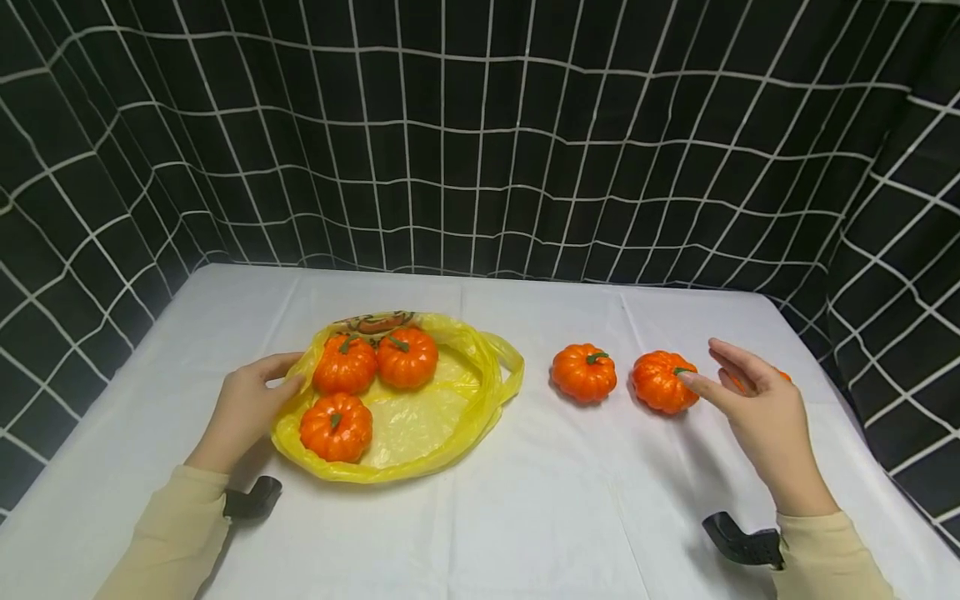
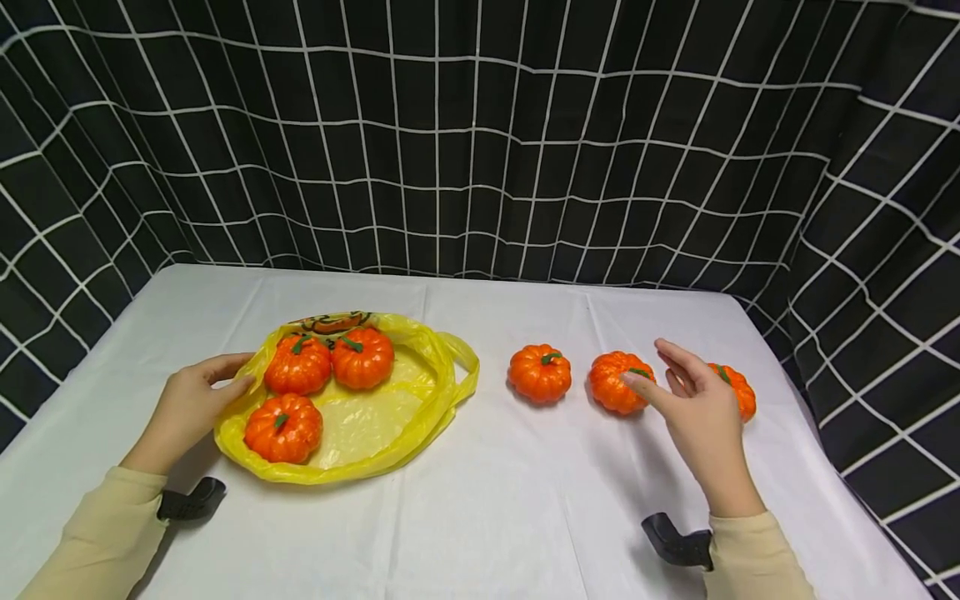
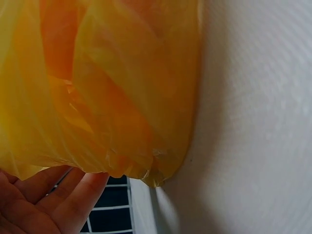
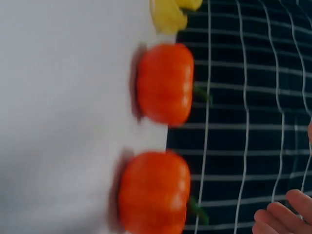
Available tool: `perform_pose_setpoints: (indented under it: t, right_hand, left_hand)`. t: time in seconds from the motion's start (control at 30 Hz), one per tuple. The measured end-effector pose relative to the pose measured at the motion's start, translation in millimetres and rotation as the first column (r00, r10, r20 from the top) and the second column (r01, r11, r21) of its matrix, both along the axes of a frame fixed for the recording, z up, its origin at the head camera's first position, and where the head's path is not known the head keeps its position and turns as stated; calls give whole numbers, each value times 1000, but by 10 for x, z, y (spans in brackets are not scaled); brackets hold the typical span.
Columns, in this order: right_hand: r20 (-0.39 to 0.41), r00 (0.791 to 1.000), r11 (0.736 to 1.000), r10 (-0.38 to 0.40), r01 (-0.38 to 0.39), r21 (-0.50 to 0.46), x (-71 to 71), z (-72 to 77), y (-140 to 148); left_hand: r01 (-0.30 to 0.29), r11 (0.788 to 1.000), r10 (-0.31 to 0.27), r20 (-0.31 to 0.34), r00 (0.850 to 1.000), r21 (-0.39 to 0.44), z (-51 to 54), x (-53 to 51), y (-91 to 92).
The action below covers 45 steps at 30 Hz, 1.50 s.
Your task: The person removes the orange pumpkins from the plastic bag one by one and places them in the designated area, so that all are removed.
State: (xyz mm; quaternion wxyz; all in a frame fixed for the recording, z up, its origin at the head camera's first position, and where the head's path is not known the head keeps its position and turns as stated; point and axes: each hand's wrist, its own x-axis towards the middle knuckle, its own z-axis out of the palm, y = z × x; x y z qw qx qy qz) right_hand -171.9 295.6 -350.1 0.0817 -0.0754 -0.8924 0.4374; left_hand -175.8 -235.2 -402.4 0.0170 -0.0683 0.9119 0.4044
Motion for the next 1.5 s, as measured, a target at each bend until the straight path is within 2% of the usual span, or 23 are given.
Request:
perform_pose_setpoints:
  t: [0.2,0.5,0.83,1.03,1.17,1.33,1.5]
  right_hand:
    - [0,994,994,110,-110,-17,-3,-48,-310]
    - [11,967,957,253,-249,-151,-55,-116,-775]
    - [28,942,919,335,-321,-229,-81,-190,-1239]
    - [-8,906,889,423,-417,-189,-105,-266,-1545]
    - [-11,879,862,476,-469,-195,-105,-291,-1751]
    - [-12,847,831,531,-524,-186,-90,-315,-2014]
    - [-21,824,807,566,-560,-188,-76,-333,-2221]
  left_hand:
    - [0,1000,-1,12,1000,11,4,1,6]
    - [-1,1000,1,8,1000,7,21,3,18]
    - [3,1000,-3,1,1000,-2,33,4,18]
    - [4,1000,-4,2,1000,-6,22,-3,20]
    - [4,1000,-4,3,1000,-6,12,-6,22]
    - [4,1000,-4,-6,1000,-10,-3,-9,10]
    - [6,1000,-6,-16,1000,-3,-12,-23,-3]
